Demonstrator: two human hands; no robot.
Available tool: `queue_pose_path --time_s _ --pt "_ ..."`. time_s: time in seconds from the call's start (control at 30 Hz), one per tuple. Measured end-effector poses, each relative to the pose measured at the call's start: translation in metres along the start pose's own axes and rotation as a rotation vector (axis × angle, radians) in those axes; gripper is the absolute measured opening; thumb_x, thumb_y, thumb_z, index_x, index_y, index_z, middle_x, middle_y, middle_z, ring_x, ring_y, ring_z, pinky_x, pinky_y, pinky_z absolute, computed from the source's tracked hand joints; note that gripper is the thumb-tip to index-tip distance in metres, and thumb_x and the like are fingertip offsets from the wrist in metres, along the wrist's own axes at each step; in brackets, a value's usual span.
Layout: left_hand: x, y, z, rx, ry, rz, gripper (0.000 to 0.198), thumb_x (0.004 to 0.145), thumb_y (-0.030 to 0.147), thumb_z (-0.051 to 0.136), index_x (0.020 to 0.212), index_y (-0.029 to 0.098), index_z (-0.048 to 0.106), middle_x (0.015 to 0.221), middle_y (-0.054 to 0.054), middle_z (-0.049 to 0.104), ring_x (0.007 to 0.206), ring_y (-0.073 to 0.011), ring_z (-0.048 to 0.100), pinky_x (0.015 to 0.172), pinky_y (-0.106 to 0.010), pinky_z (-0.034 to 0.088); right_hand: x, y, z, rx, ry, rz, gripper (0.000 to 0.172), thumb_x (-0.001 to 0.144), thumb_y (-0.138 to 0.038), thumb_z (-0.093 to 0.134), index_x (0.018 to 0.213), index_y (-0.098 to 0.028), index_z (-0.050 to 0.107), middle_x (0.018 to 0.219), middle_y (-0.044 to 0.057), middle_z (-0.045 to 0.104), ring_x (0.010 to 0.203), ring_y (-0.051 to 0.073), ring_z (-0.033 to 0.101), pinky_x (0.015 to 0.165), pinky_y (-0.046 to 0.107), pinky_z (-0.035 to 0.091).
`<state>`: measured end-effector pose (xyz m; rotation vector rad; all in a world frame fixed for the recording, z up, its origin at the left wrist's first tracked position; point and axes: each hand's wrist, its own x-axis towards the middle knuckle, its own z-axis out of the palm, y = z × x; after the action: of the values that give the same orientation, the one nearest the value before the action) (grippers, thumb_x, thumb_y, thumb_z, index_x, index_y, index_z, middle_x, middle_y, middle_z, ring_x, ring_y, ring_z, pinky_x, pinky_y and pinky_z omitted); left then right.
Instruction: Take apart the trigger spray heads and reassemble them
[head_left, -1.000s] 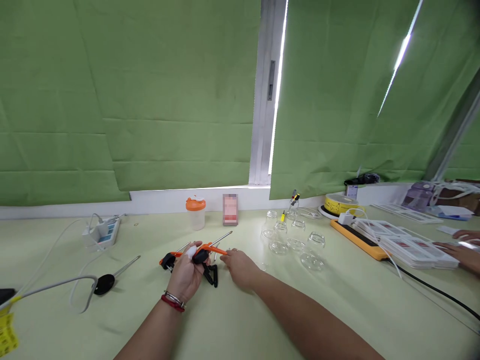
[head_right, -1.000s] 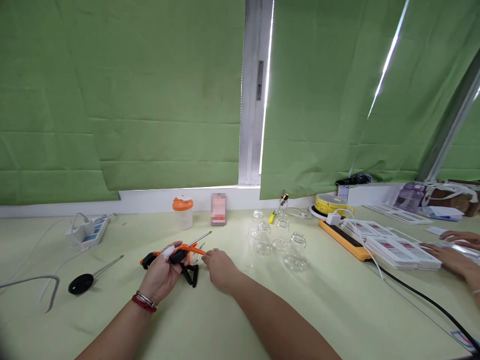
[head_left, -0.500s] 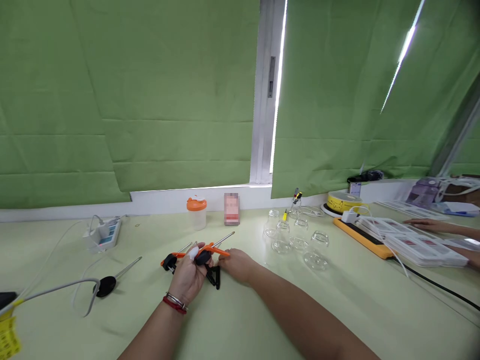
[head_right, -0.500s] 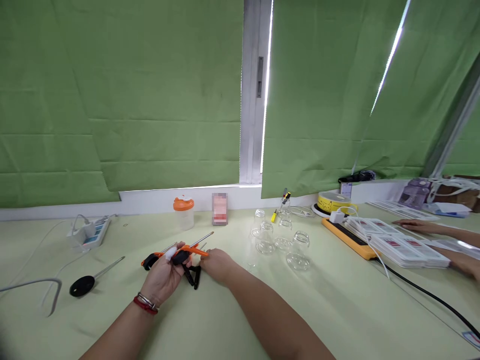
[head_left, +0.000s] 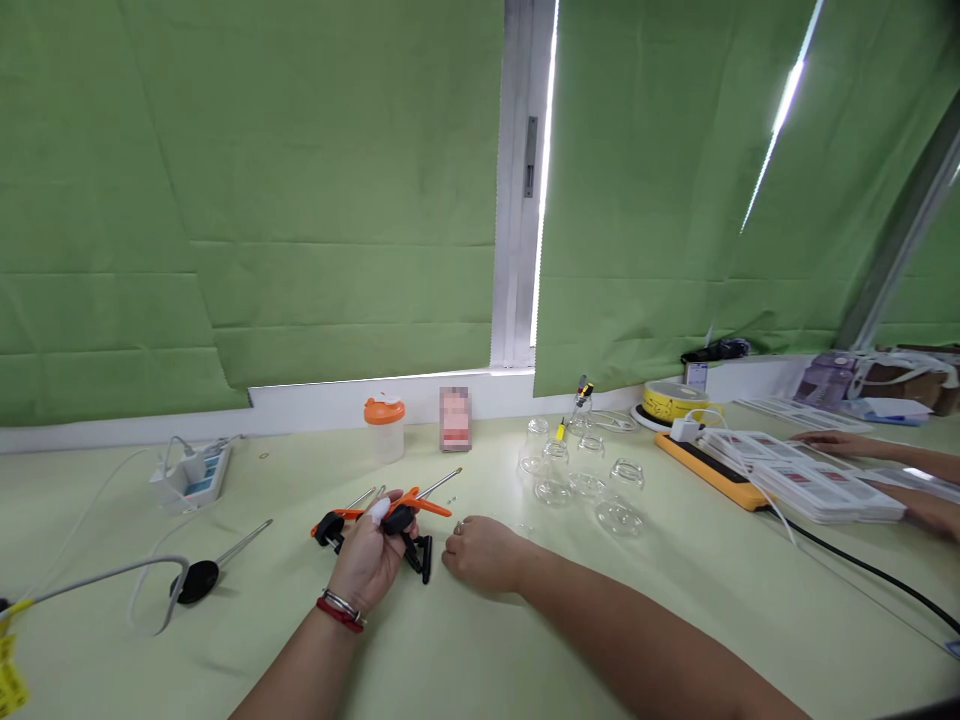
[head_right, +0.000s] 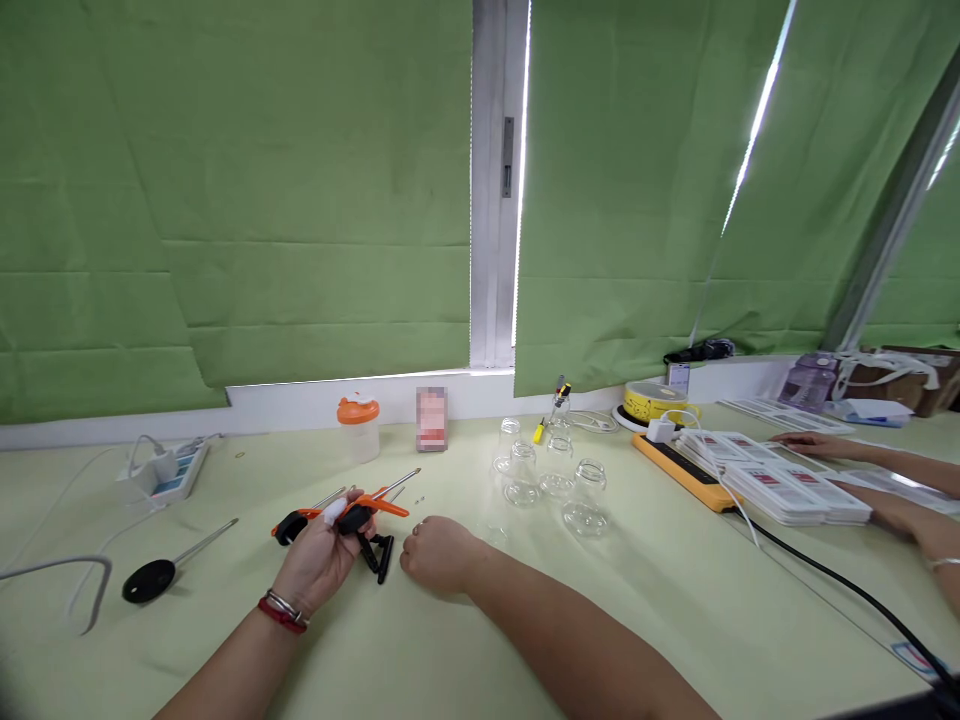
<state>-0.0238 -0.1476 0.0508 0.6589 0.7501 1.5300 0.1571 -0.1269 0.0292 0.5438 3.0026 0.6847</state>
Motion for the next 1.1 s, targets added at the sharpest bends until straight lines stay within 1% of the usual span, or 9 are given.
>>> queue_pose_path --time_s 0.2,0.43,0.53,0.6,0.7,0.8,0.87,0.97,1.1 --pt "-0.002 -0.003 0.000 0.017 0.009 -0.019 0.017 0.086 0.014 0.041 0.091 0.012 0.058 0.069 -0.007 0.061 0.052 -0.0145 0.057 0.050 -0.029 0.049 -0.002 -0.018 -0.009 0.004 0.038 -0.028 0.015 0.079 -0.007 0.046 0.077 -0.013 0.060 0.076 0.007 0.063 0.068 0.017 0.056 0.058 0.029 0.036" --pt "-0.002 -0.003 0.001 0.043 0.005 -0.021 0.017 0.086 0.014 0.042 0.092 0.012 0.058 0.067 -0.007 0.061 0.053 -0.0144 0.057 0.051 -0.028 0.049 -0.011 -0.029 -0.022 -0.011 0.107 -0.058 0.015 0.081 -0.007 0.044 0.078 -0.013 0.058 0.075 0.007 0.061 0.066 0.016 0.053 0.058 0.029 0.035" --pt "-0.003 -0.005 0.002 0.056 0.006 -0.013 0.016 0.085 0.015 0.044 0.092 0.012 0.057 0.067 -0.007 0.062 0.053 -0.0146 0.057 0.051 -0.028 0.049 -0.013 -0.033 -0.029 0.014 0.148 -0.034 0.015 0.081 -0.008 0.043 0.080 -0.014 0.057 0.076 0.005 0.061 0.067 0.015 0.052 0.059 0.029 0.035" --pt "-0.004 -0.006 0.003 0.066 0.005 -0.016 0.015 0.085 0.016 0.044 0.092 0.013 0.057 0.067 -0.007 0.062 0.053 -0.0145 0.057 0.052 -0.028 0.049 -0.014 -0.035 -0.034 0.077 0.156 -0.006 0.015 0.080 -0.009 0.043 0.081 -0.014 0.057 0.078 0.005 0.062 0.068 0.015 0.053 0.060 0.028 0.036" --pt "-0.006 -0.010 0.004 0.078 -0.008 -0.042 0.015 0.084 0.016 0.045 0.093 0.013 0.057 0.068 -0.006 0.062 0.051 -0.0135 0.056 0.054 -0.029 0.049 -0.013 -0.038 -0.039 0.270 0.189 0.056 0.015 0.080 -0.016 0.044 0.083 -0.016 0.059 0.080 0.004 0.065 0.074 0.015 0.056 0.065 0.027 0.039" --pt "-0.010 -0.014 0.006 0.084 -0.033 -0.059 0.015 0.083 0.017 0.047 0.094 0.014 0.057 0.067 -0.005 0.061 0.051 -0.0129 0.055 0.055 -0.028 0.048 -0.014 -0.039 -0.042 0.571 0.276 0.159 0.018 0.077 -0.016 0.047 0.085 -0.018 0.062 0.082 0.002 0.066 0.075 0.014 0.058 0.066 0.024 0.041" --pt "-0.012 -0.018 0.007 0.087 -0.036 -0.075 0.015 0.082 0.018 0.049 0.094 0.014 0.058 0.067 -0.004 0.060 0.053 -0.0128 0.055 0.055 -0.027 0.048 -0.016 -0.038 -0.043 0.791 0.343 0.262 0.020 0.074 -0.014 0.047 0.085 -0.019 0.063 0.079 0.000 0.066 0.070 0.012 0.058 0.063 0.021 0.042" --pt "-0.016 -0.022 0.009 0.103 -0.053 -0.108 0.015 0.082 0.022 0.052 0.092 0.015 0.059 0.065 -0.002 0.058 0.055 -0.0123 0.055 0.057 -0.026 0.047 -0.020 -0.034 -0.042 1.076 0.438 0.450 0.021 0.075 -0.015 0.046 0.082 -0.019 0.065 0.073 -0.001 0.065 0.063 0.010 0.056 0.058 0.019 0.042" --pt "-0.020 -0.026 0.012 0.138 -0.143 -0.128 0.014 0.079 0.027 0.057 0.086 0.014 0.061 0.069 -0.002 0.061 0.062 -0.0120 0.056 0.062 -0.025 0.046 -0.024 -0.026 -0.041 1.388 0.537 0.648 0.016 0.074 -0.019 0.049 0.078 -0.018 0.064 0.074 0.001 0.065 0.060 0.010 0.055 0.055 0.020 0.042"
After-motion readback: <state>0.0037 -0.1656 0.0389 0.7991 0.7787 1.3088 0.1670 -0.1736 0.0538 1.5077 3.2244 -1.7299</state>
